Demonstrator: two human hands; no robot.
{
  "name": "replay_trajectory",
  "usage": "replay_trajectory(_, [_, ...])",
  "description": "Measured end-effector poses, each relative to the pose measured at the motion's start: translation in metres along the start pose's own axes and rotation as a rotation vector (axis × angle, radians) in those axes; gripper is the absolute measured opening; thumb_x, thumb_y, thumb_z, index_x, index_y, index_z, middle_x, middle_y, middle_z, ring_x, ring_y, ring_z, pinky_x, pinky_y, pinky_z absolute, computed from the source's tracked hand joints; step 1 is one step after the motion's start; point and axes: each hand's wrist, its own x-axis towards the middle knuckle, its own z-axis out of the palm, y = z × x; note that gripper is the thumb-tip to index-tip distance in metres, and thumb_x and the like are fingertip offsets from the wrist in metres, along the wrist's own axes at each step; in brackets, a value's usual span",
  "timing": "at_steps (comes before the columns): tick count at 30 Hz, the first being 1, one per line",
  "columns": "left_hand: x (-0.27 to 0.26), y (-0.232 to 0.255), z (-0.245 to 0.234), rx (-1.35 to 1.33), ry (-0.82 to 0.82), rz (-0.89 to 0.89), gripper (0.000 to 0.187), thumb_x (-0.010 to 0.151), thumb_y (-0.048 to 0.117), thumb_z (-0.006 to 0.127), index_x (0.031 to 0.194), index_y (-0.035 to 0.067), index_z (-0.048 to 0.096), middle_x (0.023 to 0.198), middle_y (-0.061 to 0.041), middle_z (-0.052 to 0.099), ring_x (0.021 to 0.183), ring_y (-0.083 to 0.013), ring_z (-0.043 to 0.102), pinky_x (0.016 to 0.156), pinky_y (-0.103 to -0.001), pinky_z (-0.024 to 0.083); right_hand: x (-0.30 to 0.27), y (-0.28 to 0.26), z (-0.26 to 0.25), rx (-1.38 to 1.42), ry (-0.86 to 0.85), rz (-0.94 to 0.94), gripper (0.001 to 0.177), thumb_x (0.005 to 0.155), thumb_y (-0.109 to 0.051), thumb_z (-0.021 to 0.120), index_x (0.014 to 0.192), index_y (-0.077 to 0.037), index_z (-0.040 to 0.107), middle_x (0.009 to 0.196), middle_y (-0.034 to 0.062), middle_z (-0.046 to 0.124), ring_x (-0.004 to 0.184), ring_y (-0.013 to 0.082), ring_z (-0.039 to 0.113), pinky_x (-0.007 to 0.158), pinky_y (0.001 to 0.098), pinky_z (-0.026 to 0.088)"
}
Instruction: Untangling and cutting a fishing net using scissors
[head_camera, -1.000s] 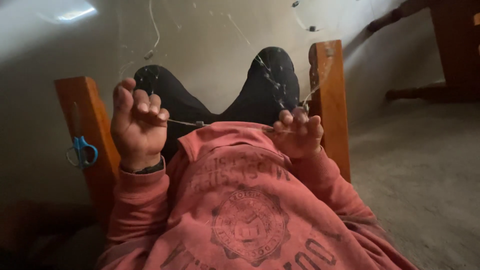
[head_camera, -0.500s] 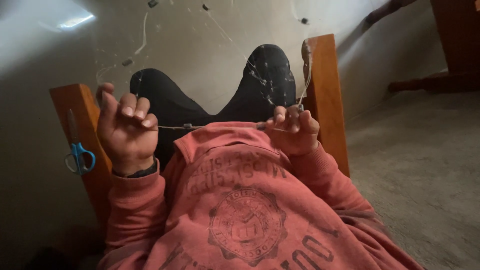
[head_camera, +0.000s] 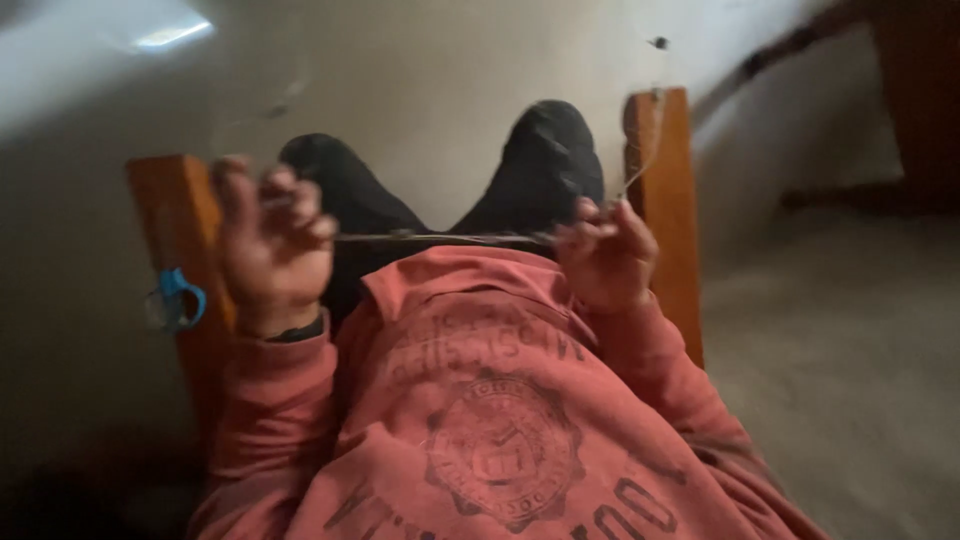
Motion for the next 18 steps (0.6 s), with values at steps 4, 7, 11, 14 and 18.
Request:
replay_trajectory(4, [0.01, -0.016, 0.036, -0.011, -0.098, -0.062, 0.014, 0.091, 0.028, 0.047, 0.095, 0.019, 0.057, 0.092, -0.002, 0.061, 0.098, -0.0221, 0.057, 0.089, -0.039, 0.045, 0.016, -0.015, 0.009, 0.259, -0.446, 0.349, 0.039, 0.087, -0.029, 0.045, 0.111, 0.0, 0.037, 0.079, 0.0081, 0.05, 0.038, 0.0013, 0.05, 0.053, 0.0192, 0.045])
replay_trajectory(7, [0.025, -0.023, 0.065, -0.184, -0.293, -0.186, 0.029, 0.091, 0.035, 0.041, 0.07, 0.015, 0.048, 0.066, -0.002, 0.049, 0.092, -0.0253, 0.057, 0.093, -0.043, 0.04, 0.008, -0.014, 0.047, 0.254, -0.61, 0.287, 0.045, 0.086, -0.039, 0.051, 0.095, 0.005, 0.045, 0.054, 0.0134, 0.052, 0.031, 0.0062, 0.042, 0.037, 0.0168, 0.037])
replay_trajectory(11, [0.051, -0.032, 0.061, -0.185, -0.313, -0.303, 0.034, 0.094, 0.036, 0.031, 0.072, 0.013, 0.044, 0.057, 0.0, 0.035, 0.064, -0.0153, 0.048, 0.069, -0.03, 0.047, -0.001, -0.054, 0.018, -0.153, -0.574, -0.095, 0.04, 0.091, -0.036, 0.035, 0.071, -0.005, 0.05, 0.04, 0.0002, 0.043, 0.027, 0.0027, 0.036, 0.029, 0.0161, 0.033])
replay_trajectory(14, [0.049, -0.03, 0.077, 0.009, -0.167, -0.152, 0.015, 0.091, 0.031, 0.05, 0.095, 0.017, 0.051, 0.062, 0.001, 0.042, 0.055, -0.0121, 0.046, 0.046, -0.024, 0.042, -0.005, -0.096, 0.0, -0.522, -0.548, -0.138, 0.038, 0.097, -0.038, 0.035, 0.095, -0.016, 0.066, 0.061, -0.0025, 0.037, 0.042, 0.0071, 0.028, 0.049, 0.0234, 0.044])
replay_trajectory(18, [0.037, -0.036, 0.079, 0.039, -0.222, -0.08, 0.01, 0.092, 0.025, 0.055, 0.099, 0.019, 0.053, 0.095, -0.003, 0.059, 0.08, -0.0212, 0.051, 0.073, -0.04, 0.047, -0.003, -0.122, -0.041, -0.5, -0.39, -0.237, 0.032, 0.097, -0.035, 0.036, 0.086, -0.018, 0.061, 0.073, -0.0035, 0.049, 0.053, 0.008, 0.044, 0.053, 0.0254, 0.045])
